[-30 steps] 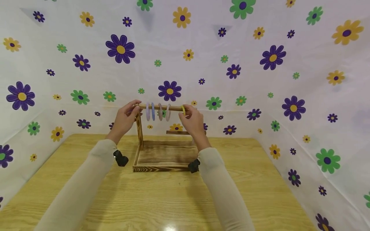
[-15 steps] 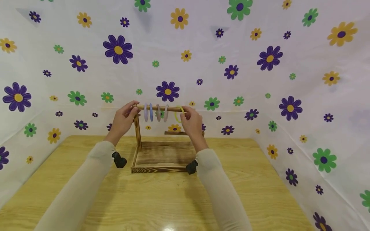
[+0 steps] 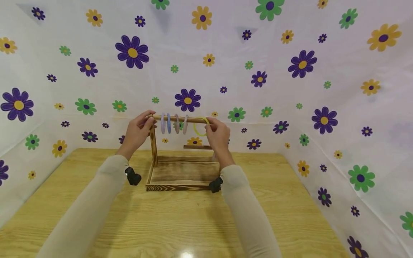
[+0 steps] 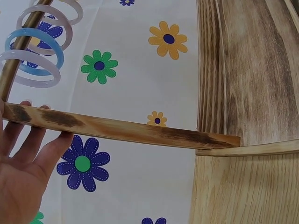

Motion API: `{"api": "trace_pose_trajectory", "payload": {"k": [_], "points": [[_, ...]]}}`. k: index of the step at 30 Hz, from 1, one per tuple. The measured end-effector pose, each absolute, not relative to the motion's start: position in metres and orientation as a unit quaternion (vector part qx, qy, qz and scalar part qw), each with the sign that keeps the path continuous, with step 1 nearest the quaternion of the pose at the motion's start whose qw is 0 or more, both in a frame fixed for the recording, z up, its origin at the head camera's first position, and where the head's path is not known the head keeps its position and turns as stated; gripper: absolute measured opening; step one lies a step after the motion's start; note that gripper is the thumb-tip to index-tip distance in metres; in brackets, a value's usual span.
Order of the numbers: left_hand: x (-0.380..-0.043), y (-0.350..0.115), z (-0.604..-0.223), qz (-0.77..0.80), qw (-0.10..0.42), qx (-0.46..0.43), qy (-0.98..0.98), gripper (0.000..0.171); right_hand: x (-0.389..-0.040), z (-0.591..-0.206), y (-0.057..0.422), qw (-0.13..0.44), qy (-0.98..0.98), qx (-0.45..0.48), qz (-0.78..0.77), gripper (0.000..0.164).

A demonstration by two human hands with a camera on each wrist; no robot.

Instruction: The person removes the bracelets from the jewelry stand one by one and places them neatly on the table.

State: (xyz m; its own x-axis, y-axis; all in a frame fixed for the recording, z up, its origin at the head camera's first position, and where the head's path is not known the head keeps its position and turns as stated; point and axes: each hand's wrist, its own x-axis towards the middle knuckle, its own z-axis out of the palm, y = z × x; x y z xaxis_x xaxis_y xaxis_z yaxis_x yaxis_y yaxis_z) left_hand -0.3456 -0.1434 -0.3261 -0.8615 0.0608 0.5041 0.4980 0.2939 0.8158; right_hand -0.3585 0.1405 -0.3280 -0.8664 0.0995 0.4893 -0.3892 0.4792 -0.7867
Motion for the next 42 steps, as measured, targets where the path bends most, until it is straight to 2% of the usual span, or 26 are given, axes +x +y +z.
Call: {"api": "trace_pose_trajectory", "payload": {"k": [13, 42], "points": [[-0.377, -0.15, -0.351, -0.565, 0.202, -0.179, -0.779, 0.04, -0.357, -0.328, 0.147, 0.248, -0.827, 0.076, 0.499, 0.031], [-0.377, -0.153, -0.347, -0.525, 0.194, -0.183, -0.808, 0.039, -0.356, -0.33, 0.159, 0.247, -0.815, 0.082, 0.518, 0.032]]}}
